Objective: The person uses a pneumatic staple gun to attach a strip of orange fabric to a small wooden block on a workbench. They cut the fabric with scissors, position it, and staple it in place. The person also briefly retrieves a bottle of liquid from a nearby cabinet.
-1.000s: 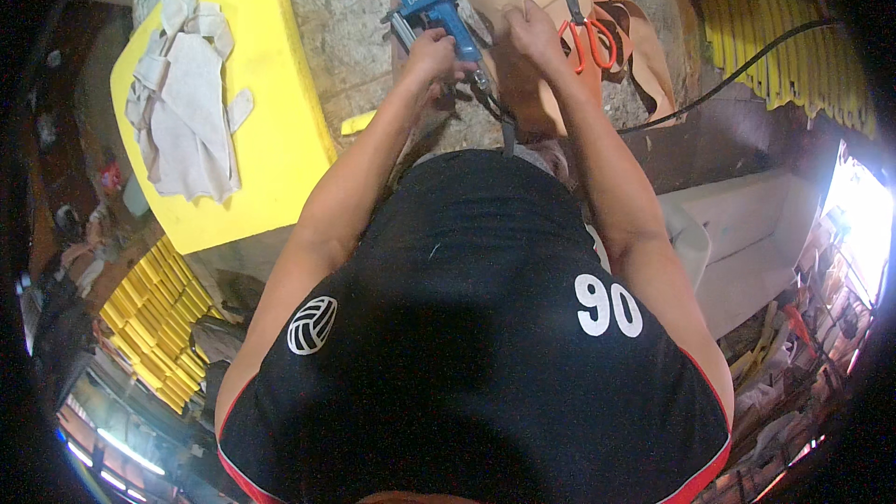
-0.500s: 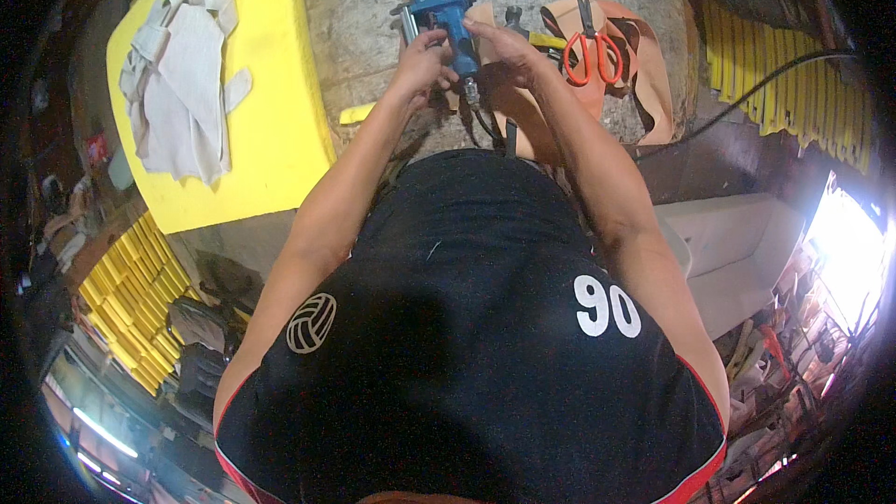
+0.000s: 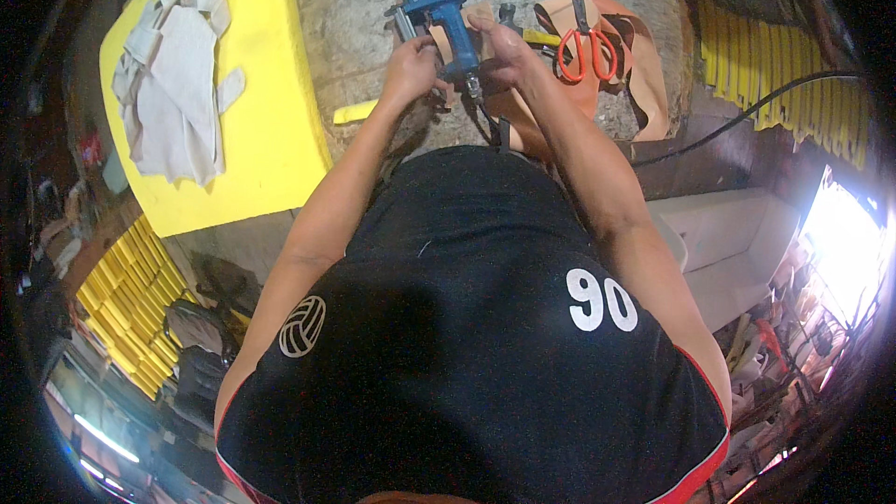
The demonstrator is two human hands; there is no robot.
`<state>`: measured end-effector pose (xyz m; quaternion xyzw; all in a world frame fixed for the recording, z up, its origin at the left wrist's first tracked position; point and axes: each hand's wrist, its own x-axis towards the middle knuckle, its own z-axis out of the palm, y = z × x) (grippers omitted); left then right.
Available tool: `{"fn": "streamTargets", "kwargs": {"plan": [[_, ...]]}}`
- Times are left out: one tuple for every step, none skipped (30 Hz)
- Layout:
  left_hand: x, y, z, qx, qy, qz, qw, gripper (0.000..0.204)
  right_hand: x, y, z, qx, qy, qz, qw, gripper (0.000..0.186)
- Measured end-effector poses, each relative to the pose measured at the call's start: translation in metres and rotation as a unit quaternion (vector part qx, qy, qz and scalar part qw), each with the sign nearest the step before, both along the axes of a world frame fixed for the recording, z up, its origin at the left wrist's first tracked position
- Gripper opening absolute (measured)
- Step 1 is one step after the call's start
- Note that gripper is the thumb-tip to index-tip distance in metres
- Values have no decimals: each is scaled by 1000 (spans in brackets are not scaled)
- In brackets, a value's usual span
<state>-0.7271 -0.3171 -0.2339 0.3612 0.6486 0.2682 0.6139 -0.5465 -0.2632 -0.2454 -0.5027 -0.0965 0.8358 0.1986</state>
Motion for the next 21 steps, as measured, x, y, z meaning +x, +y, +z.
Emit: {"fn": "streamTargets", "kwargs": {"plan": [[-1,2,-5,-6,-6,-12,1000,37,0,2,3,-9,-2,6,1000,43],[-1,3,-5,-13,-12,-26,1000,38,2,2,5,-20,-5,9,1000,43],[-2,4,-6,-25,-44,-21,999,37,3,0,2,6,-22,-4,1000,42],[-3,5,-6,-37,-76,-15,996,37,3,-1,-1,32,-40,-15,999,41],[-3,8,-3,-47,-108,-8,993,36,4,-1,-3,58,-58,-26,996,40],[-2,8,0,-55,-113,-3,992,37,5,0,-5,50,-78,-23,995,39],[-1,8,3,-63,-118,3,991,37,7,1,-6,43,-98,-20,994,38],[-1,7,5,-70,-123,10,990,37,7,2,-5,35,-117,-14,992,37],[0,7,2,-63,-126,21,990,37,8,2,-4,32,-126,9,991,37],[2,6,-5,-56,-129,32,990,38,9,4,-2,30,-135,33,990,37],[3,7,-6,-49,-133,42,989,38,11,4,-1,27,-146,55,987,37],[4,8,-7,-43,-127,48,990,38,12,3,-1,40,-157,73,984,37],[2,9,-8,-37,-121,54,991,39,12,1,0,52,-168,91,980,38],[0,11,-6,-31,-115,60,991,39,12,-2,1,64,-178,110,976,39],[-4,10,-3,-31,-104,51,993,40,13,-5,2,90,-197,118,969,39],[-9,8,0,-30,-94,42,994,40,13,-8,3,115,-217,125,961,40],[-13,6,4,-29,-83,34,996,41,14,-10,4,140,-235,134,952,41],[-12,4,5,-14,-86,51,995,39,17,-10,-4,156,-242,118,950,44],[-13,0,8,-5,-79,45,996,39,24,-11,-5,161,-267,110,944,42],[-15,-6,11,3,-72,43,996,39,24,-11,8,165,-291,108,936,41],[-16,-10,14,13,-65,39,997,40,23,-11,24,170,-316,102,928,40]]}}
